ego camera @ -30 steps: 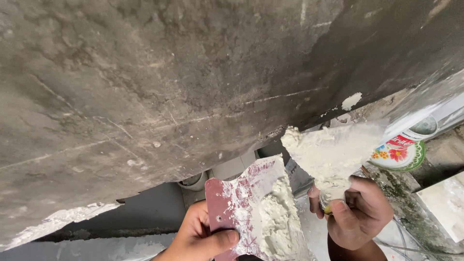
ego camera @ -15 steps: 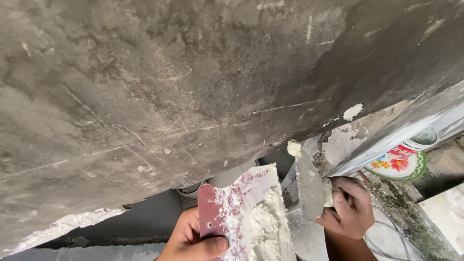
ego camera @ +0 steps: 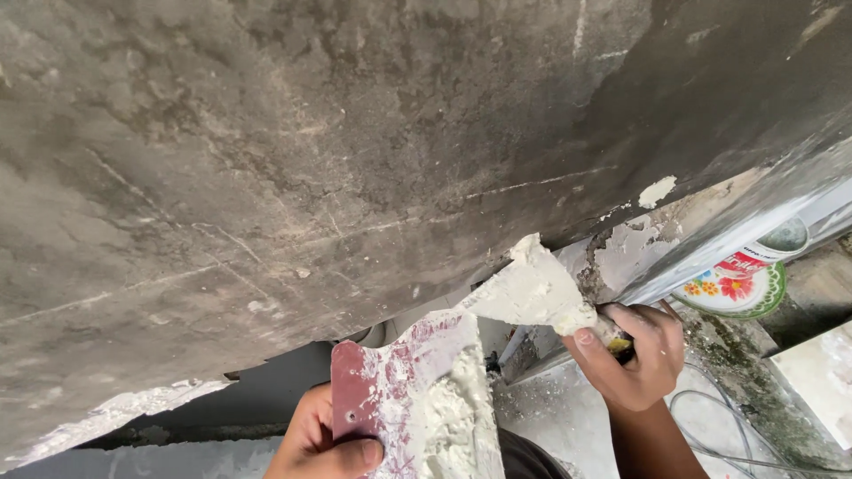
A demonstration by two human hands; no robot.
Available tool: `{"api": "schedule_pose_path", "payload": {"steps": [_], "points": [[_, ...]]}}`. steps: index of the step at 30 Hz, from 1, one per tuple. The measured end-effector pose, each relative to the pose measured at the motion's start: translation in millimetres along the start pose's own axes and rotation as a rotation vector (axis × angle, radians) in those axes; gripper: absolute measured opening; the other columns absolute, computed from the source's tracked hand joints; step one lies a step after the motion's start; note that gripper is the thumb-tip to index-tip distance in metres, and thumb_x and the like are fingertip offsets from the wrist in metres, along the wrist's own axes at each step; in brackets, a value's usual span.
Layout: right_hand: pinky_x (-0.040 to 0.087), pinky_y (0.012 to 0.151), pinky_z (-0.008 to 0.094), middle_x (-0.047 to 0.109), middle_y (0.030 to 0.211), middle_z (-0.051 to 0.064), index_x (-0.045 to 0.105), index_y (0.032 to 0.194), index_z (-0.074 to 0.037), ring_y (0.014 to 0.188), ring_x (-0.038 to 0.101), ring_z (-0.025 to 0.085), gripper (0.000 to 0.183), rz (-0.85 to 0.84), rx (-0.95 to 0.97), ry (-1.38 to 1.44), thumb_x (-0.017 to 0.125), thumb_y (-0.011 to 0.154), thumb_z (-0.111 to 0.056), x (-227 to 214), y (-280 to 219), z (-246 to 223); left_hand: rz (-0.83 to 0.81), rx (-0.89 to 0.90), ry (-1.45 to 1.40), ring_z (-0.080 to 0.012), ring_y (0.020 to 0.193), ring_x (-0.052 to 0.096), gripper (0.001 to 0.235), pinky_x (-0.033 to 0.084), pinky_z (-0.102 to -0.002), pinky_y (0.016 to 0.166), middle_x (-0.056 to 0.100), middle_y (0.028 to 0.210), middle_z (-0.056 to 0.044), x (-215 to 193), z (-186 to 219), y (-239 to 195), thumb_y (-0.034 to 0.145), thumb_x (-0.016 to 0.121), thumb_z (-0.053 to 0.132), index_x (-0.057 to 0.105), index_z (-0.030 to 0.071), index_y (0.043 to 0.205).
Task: The person mixes plaster between two putty knives, then applies and spreads the plaster onto the edge of a wall using one of the putty knives.
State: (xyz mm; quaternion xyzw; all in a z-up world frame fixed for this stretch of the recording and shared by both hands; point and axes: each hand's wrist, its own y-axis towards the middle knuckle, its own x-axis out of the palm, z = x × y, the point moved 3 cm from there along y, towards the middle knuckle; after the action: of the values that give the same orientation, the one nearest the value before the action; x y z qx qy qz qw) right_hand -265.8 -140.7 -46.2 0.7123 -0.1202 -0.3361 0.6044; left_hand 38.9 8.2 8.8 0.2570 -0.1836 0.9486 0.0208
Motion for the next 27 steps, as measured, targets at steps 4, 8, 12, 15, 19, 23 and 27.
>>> {"api": "schedule_pose_path", "payload": {"steps": [4, 8, 12, 15, 19, 23, 27], "points": [[0.051, 0.079, 0.042, 0.061, 0.114, 0.012, 0.063, 0.133, -0.027, 0.092, 0.060, 0.032, 0.063, 0.046, -0.014, 0.023, 0.092, 0.082, -0.005, -2.7, -13.6, 9.7, 0.040, -0.006, 0.006, -0.0171, 0.095, 0.074, 0.048, 0.053, -0.031, 0.085, 0.080, 0.104, -0.013, -1.6, -1.5, -1.8, 0.068, 0.069, -0.006, 0.073, -0.009, 0.115], [0.053, 0.071, 0.040, 0.060, 0.113, 0.014, 0.065, 0.130, -0.025, 0.086, 0.065, 0.029, 0.058, 0.014, -0.058, 0.062, 0.093, 0.081, -0.010, -2.6, -12.3, 16.1, 0.060, -0.001, 0.034, -0.0171, 0.086, 0.071, 0.038, 0.049, -0.031, 0.076, 0.079, 0.098, -0.014, -11.0, -15.4, -5.1, 0.071, 0.072, -0.009, 0.074, -0.014, 0.108], [0.052, 0.063, 0.037, 0.063, 0.109, 0.016, 0.069, 0.124, -0.023, 0.080, 0.066, 0.028, 0.054, -0.024, -0.035, 0.094, 0.094, 0.078, -0.010, 3.4, -4.2, 9.1, 0.018, 0.008, 0.099, -0.0149, 0.086, 0.069, 0.036, 0.048, -0.030, 0.077, 0.078, 0.097, -0.011, -16.0, -24.3, -7.9, 0.072, 0.075, -0.011, 0.074, -0.014, 0.107], [0.053, 0.064, 0.036, 0.063, 0.107, 0.016, 0.068, 0.125, -0.023, 0.080, 0.066, 0.028, 0.054, -0.005, -0.055, 0.127, 0.094, 0.079, -0.009, 5.7, -1.6, 5.6, -0.016, 0.032, 0.075, -0.0153, 0.087, 0.068, 0.036, 0.047, -0.031, 0.079, 0.076, 0.098, -0.011, -17.1, -23.9, -10.9, 0.074, 0.077, -0.013, 0.074, -0.015, 0.110], [0.053, 0.065, 0.035, 0.062, 0.107, 0.017, 0.067, 0.127, -0.022, 0.081, 0.065, 0.029, 0.054, 0.022, -0.095, 0.127, 0.094, 0.081, -0.010, 4.7, -2.1, 10.0, -0.053, 0.009, 0.062, -0.0167, 0.097, 0.070, 0.039, 0.049, -0.032, 0.089, 0.077, 0.106, -0.011, -6.6, -18.7, -6.5, 0.074, 0.076, -0.010, 0.073, -0.012, 0.113], [0.054, 0.066, 0.037, 0.063, 0.107, 0.018, 0.069, 0.124, -0.020, 0.081, 0.065, 0.028, 0.051, -0.007, -0.066, 0.149, 0.092, 0.080, -0.009, 13.7, -3.3, 9.2, -0.024, -0.025, 0.039, -0.0172, 0.103, 0.070, 0.044, 0.049, -0.033, 0.093, 0.077, 0.110, -0.011, 0.2, -18.8, -4.5, 0.072, 0.075, -0.010, 0.070, -0.012, 0.116], [0.050, 0.063, 0.034, 0.064, 0.107, 0.017, 0.069, 0.123, -0.023, 0.080, 0.065, 0.027, 0.051, -0.016, -0.053, 0.153, 0.092, 0.080, -0.010, 14.1, -4.7, 1.2, 0.057, -0.043, 0.070, -0.0155, 0.094, 0.070, 0.048, 0.050, -0.032, 0.086, 0.077, 0.104, -0.010, -7.7, -19.2, -5.7, 0.070, 0.076, -0.011, 0.070, -0.009, 0.117]]}}
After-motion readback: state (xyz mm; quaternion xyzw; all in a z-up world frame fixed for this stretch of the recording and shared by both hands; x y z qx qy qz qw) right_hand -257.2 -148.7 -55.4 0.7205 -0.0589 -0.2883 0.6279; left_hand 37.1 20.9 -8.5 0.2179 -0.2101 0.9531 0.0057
